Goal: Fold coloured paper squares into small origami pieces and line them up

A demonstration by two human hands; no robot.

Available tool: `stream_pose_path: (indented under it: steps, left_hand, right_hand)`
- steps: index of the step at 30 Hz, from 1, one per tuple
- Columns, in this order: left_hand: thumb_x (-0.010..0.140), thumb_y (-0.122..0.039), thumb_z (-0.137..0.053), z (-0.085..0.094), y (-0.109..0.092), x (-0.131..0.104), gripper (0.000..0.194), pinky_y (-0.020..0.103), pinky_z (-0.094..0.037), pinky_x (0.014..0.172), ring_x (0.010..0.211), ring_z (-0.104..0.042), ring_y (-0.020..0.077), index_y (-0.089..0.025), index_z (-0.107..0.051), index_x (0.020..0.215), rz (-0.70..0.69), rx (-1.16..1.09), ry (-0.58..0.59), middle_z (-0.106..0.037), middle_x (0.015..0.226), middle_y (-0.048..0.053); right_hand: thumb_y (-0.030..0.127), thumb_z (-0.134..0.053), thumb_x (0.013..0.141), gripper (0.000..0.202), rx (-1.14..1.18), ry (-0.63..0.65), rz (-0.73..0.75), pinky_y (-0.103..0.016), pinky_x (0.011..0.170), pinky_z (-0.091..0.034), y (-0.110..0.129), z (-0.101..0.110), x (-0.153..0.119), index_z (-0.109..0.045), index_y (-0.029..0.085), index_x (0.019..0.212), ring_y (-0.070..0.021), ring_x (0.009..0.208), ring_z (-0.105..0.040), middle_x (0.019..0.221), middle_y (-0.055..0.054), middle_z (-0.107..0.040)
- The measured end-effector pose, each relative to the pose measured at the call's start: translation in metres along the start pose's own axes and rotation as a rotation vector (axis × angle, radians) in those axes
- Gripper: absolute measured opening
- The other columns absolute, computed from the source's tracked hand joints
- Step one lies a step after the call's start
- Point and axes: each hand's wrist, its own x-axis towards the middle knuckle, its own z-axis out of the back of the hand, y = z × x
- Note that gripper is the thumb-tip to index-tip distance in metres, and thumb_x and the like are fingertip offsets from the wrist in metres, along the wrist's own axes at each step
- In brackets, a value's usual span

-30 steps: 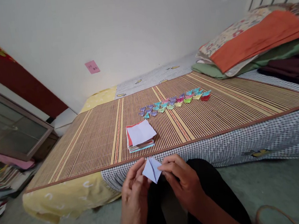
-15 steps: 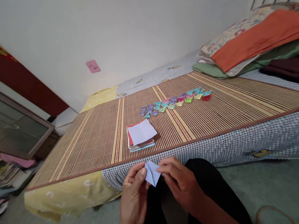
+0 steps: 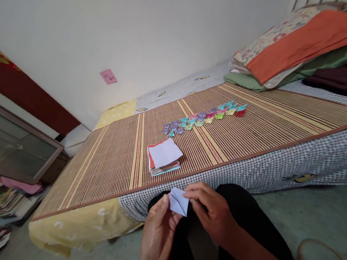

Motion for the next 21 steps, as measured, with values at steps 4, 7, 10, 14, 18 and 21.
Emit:
stream_pose_path:
  steps: [4,7,10,14,18,21]
  left_hand:
    - [0.083,-0.042,-0.083,0.000,0.000,-0.002,0.032,0.023,-0.054,0.069,0.074,-0.063,0.0146,-0.011,-0.083,0.090,-0.026,0.075,0.076,-0.074,0.082,0.008]
    - [0.081,-0.042,-0.084,0.000,0.001,-0.001,0.034,0.021,-0.052,0.062,0.070,-0.059,0.0131,-0.011,-0.083,0.093,-0.016,0.093,0.067,-0.072,0.079,0.007]
    - [0.078,-0.044,-0.086,0.001,0.002,0.001,0.038,0.020,-0.051,0.057,0.068,-0.059,0.0131,-0.011,-0.084,0.098,0.021,0.097,0.026,-0.071,0.079,0.007]
    - [0.080,-0.044,-0.084,0.001,0.006,0.003,0.037,0.021,-0.048,0.059,0.067,-0.058,0.0130,-0.013,-0.084,0.100,-0.025,0.156,0.011,-0.073,0.078,0.007]
    - [0.089,-0.042,-0.076,0.003,0.010,0.003,0.032,0.026,-0.050,0.071,0.076,-0.064,0.0177,-0.016,-0.084,0.105,-0.155,0.312,-0.014,-0.078,0.087,0.008]
    - [0.093,-0.041,-0.071,0.005,0.013,0.002,0.032,0.030,-0.051,0.080,0.086,-0.067,0.0217,-0.017,-0.083,0.111,-0.207,0.411,-0.007,-0.079,0.096,0.008]
  right_hand:
    - [0.005,-0.056,0.095,0.027,0.015,-0.013,-0.001,-0.027,0.081,-0.059,-0.001,0.001,0.000,-0.072,0.026,0.103,-0.0183,0.092,-0.074,0.098,-0.004,-0.075]
    - [0.005,-0.055,0.094,0.029,0.020,0.002,0.018,-0.028,0.082,-0.059,0.000,0.003,0.001,-0.072,0.026,0.105,-0.0189,0.094,-0.074,0.099,-0.005,-0.075]
    - [0.006,-0.051,0.094,0.031,0.037,0.043,0.027,-0.031,0.084,-0.060,0.003,0.004,0.000,-0.072,0.026,0.107,-0.0208,0.097,-0.073,0.101,-0.006,-0.075]
    - [0.015,-0.058,0.096,0.017,0.068,-0.008,-0.108,-0.032,0.080,-0.059,0.006,0.001,0.000,-0.069,0.025,0.104,-0.0213,0.091,-0.072,0.097,-0.005,-0.073]
    - [0.019,-0.063,0.098,0.011,0.063,-0.035,-0.202,-0.028,0.073,-0.055,0.006,-0.001,0.001,-0.072,0.025,0.097,-0.0188,0.085,-0.069,0.091,-0.003,-0.069]
    - [0.018,-0.062,0.099,0.014,0.093,-0.012,-0.197,-0.027,0.077,-0.055,0.006,-0.002,0.001,-0.073,0.026,0.097,-0.0187,0.089,-0.069,0.092,-0.003,-0.069]
